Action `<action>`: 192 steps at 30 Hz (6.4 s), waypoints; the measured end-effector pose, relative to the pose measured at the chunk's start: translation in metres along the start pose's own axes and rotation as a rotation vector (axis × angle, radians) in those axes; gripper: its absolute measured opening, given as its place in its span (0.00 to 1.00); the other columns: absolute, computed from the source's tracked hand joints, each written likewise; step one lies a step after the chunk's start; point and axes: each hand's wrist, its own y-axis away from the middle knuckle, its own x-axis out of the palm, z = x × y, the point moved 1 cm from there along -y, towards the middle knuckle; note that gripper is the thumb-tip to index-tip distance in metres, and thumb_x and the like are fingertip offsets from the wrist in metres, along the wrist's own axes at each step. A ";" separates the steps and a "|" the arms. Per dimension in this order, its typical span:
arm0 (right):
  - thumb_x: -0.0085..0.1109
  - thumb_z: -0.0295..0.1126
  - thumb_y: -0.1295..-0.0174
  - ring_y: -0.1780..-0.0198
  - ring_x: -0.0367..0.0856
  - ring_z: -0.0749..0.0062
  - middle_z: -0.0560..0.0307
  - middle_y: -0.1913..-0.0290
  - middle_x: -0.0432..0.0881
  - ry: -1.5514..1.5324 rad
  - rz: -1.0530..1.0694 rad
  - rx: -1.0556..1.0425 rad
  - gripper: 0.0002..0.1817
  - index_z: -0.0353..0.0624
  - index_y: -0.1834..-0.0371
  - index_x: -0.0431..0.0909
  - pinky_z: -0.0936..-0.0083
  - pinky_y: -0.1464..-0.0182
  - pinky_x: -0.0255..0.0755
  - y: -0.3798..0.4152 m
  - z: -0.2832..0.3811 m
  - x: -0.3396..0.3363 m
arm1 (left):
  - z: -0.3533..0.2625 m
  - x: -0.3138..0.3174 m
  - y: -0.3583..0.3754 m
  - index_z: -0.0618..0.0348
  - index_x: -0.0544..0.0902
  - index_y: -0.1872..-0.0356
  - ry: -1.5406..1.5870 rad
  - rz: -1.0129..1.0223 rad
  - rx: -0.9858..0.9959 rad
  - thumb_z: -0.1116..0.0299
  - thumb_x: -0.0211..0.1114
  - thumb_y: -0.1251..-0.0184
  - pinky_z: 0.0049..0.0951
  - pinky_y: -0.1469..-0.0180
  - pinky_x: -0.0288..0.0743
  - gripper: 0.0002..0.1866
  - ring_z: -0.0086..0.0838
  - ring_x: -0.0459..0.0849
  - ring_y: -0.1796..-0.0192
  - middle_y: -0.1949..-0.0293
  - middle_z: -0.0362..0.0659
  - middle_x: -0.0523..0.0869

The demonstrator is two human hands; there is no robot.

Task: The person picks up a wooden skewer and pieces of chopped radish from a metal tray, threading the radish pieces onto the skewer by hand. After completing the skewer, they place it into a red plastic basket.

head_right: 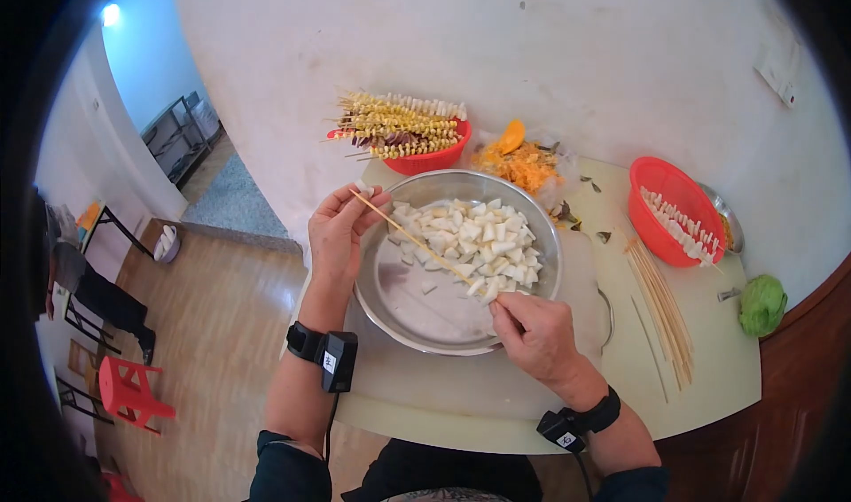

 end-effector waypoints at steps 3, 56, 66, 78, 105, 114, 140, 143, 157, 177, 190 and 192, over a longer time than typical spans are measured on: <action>0.59 0.22 0.47 0.83 0.74 0.65 0.53 0.82 0.74 0.019 -0.014 -0.021 0.02 0.36 0.73 0.76 0.73 0.80 0.65 0.000 0.001 0.000 | 0.000 -0.001 -0.001 0.71 0.75 0.55 0.026 -0.024 0.018 0.77 0.57 0.35 0.25 0.57 0.82 0.10 0.40 0.84 0.54 0.57 0.55 0.82; 0.59 0.24 0.47 0.80 0.75 0.59 0.51 0.82 0.74 0.101 -0.016 -0.035 0.03 0.39 0.75 0.74 0.69 0.79 0.66 0.000 0.002 -0.001 | 0.003 -0.002 -0.003 0.67 0.76 0.49 -0.253 -0.035 0.289 0.76 0.60 0.36 0.26 0.58 0.81 0.15 0.33 0.85 0.59 0.60 0.47 0.84; 0.58 0.24 0.47 0.80 0.76 0.58 0.50 0.82 0.75 0.104 -0.038 -0.032 0.02 0.38 0.74 0.76 0.68 0.78 0.68 0.002 0.001 0.000 | 0.007 -0.005 -0.005 0.66 0.77 0.50 -0.202 -0.047 0.240 0.74 0.59 0.34 0.26 0.61 0.82 0.13 0.32 0.86 0.59 0.60 0.47 0.84; 0.57 0.23 0.46 0.80 0.74 0.53 0.47 0.82 0.73 0.071 -0.050 -0.009 0.03 0.37 0.75 0.74 0.67 0.78 0.65 0.003 0.000 0.003 | 0.008 -0.003 -0.004 0.68 0.79 0.54 -0.197 -0.043 0.192 0.77 0.57 0.34 0.24 0.62 0.83 0.10 0.31 0.86 0.60 0.61 0.48 0.84; 0.58 0.25 0.43 0.80 0.75 0.55 0.47 0.80 0.75 0.058 -0.059 0.046 0.03 0.38 0.69 0.77 0.69 0.77 0.67 0.001 -0.006 0.002 | -0.171 0.037 0.068 0.64 0.60 0.35 0.073 -0.187 1.067 0.70 0.49 0.29 0.23 0.77 0.75 0.23 0.28 0.80 0.79 0.70 0.51 0.83; 0.57 0.27 0.40 0.80 0.76 0.56 0.46 0.80 0.76 -0.040 -0.084 0.099 0.04 0.38 0.67 0.78 0.71 0.77 0.67 0.001 -0.010 0.003 | -0.038 0.022 0.019 0.65 0.83 0.62 -0.752 0.382 0.097 0.76 0.59 0.39 0.20 0.73 0.73 0.08 0.21 0.81 0.75 0.75 0.43 0.84; 0.57 0.27 0.41 0.79 0.76 0.53 0.46 0.80 0.76 0.003 -0.079 0.073 0.04 0.39 0.69 0.77 0.68 0.77 0.68 0.000 -0.007 0.001 | -0.003 0.016 0.020 0.68 0.81 0.59 -0.495 0.477 -0.252 0.71 0.63 0.42 0.26 0.62 0.78 0.12 0.27 0.83 0.61 0.64 0.45 0.84; 0.57 0.27 0.41 0.79 0.76 0.53 0.46 0.79 0.76 -0.004 -0.067 0.071 0.03 0.39 0.69 0.77 0.68 0.77 0.68 0.000 -0.007 0.001 | 0.000 0.021 0.023 0.66 0.81 0.56 -0.470 0.464 -0.139 0.70 0.63 0.41 0.26 0.57 0.78 0.13 0.27 0.83 0.58 0.61 0.46 0.84; 0.58 0.26 0.43 0.80 0.75 0.57 0.49 0.82 0.74 -0.005 -0.049 0.000 0.04 0.39 0.73 0.75 0.69 0.78 0.67 0.001 -0.008 0.002 | 0.008 0.019 0.023 0.64 0.80 0.61 0.083 0.421 -0.402 0.69 0.59 0.33 0.24 0.68 0.81 0.08 0.32 0.86 0.63 0.67 0.48 0.85; 0.58 0.26 0.44 0.81 0.75 0.59 0.52 0.84 0.73 0.019 -0.060 -0.038 0.04 0.41 0.74 0.75 0.67 0.79 0.67 0.002 -0.008 0.002 | 0.009 0.020 0.024 0.64 0.79 0.61 0.154 0.468 -0.436 0.73 0.60 0.35 0.24 0.67 0.84 0.06 0.33 0.86 0.61 0.62 0.51 0.84; 0.58 0.27 0.43 0.82 0.75 0.59 0.53 0.85 0.72 0.053 -0.056 -0.055 0.04 0.42 0.74 0.75 0.67 0.80 0.66 0.002 -0.008 0.002 | 0.008 0.020 0.024 0.64 0.79 0.61 0.178 0.465 -0.441 0.72 0.61 0.35 0.25 0.69 0.84 0.07 0.34 0.86 0.62 0.63 0.50 0.83; 0.58 0.27 0.43 0.82 0.75 0.60 0.53 0.85 0.72 0.059 -0.058 -0.058 0.04 0.42 0.74 0.75 0.67 0.80 0.66 0.002 -0.009 0.003 | 0.007 0.019 0.024 0.64 0.79 0.61 0.168 0.468 -0.434 0.72 0.61 0.35 0.25 0.69 0.84 0.07 0.34 0.86 0.62 0.63 0.50 0.83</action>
